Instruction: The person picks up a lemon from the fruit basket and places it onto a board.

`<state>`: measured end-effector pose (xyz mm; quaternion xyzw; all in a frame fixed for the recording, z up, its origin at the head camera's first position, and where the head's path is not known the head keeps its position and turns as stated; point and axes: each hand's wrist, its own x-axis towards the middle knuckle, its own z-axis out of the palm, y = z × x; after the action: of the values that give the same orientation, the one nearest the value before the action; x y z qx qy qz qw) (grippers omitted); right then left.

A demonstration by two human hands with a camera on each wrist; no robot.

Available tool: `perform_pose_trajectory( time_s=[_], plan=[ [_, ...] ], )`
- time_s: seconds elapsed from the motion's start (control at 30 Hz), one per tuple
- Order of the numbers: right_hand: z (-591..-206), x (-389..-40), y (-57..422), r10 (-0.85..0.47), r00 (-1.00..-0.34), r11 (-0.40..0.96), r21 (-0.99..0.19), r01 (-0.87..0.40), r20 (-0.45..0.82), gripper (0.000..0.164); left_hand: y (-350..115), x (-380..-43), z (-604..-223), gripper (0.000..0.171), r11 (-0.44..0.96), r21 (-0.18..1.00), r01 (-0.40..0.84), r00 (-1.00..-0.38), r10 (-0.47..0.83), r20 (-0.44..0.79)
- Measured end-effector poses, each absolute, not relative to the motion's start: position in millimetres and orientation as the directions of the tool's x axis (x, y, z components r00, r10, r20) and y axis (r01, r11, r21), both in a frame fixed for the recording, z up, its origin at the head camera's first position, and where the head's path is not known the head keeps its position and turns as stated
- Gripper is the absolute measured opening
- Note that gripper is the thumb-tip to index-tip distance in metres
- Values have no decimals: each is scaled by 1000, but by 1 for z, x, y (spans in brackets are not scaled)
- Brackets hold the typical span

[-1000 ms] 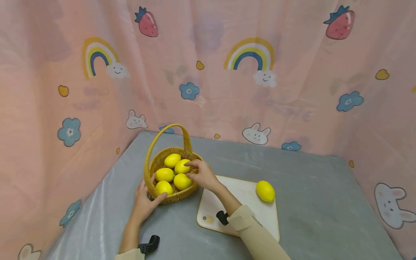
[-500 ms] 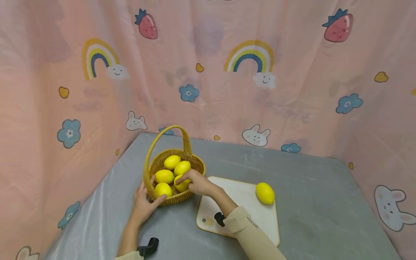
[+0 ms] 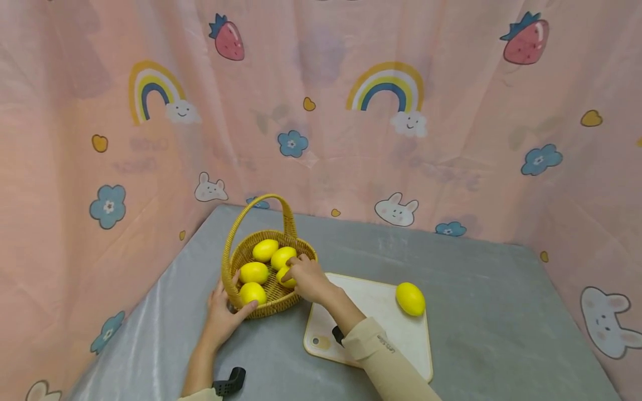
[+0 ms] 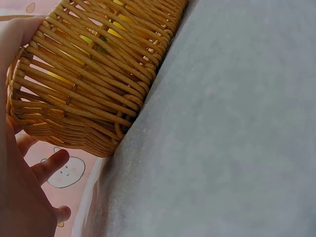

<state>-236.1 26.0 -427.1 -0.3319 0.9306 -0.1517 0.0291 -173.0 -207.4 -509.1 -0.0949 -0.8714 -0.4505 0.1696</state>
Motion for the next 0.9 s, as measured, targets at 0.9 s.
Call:
perform_pose_trajectory(
  time_s=[0.9],
  plan=[
    [-435, -241, 13, -595, -800, 680, -480, -555, 82, 40, -207, -174, -511, 85, 574, 746, 338, -915, 13, 404]
  ],
)
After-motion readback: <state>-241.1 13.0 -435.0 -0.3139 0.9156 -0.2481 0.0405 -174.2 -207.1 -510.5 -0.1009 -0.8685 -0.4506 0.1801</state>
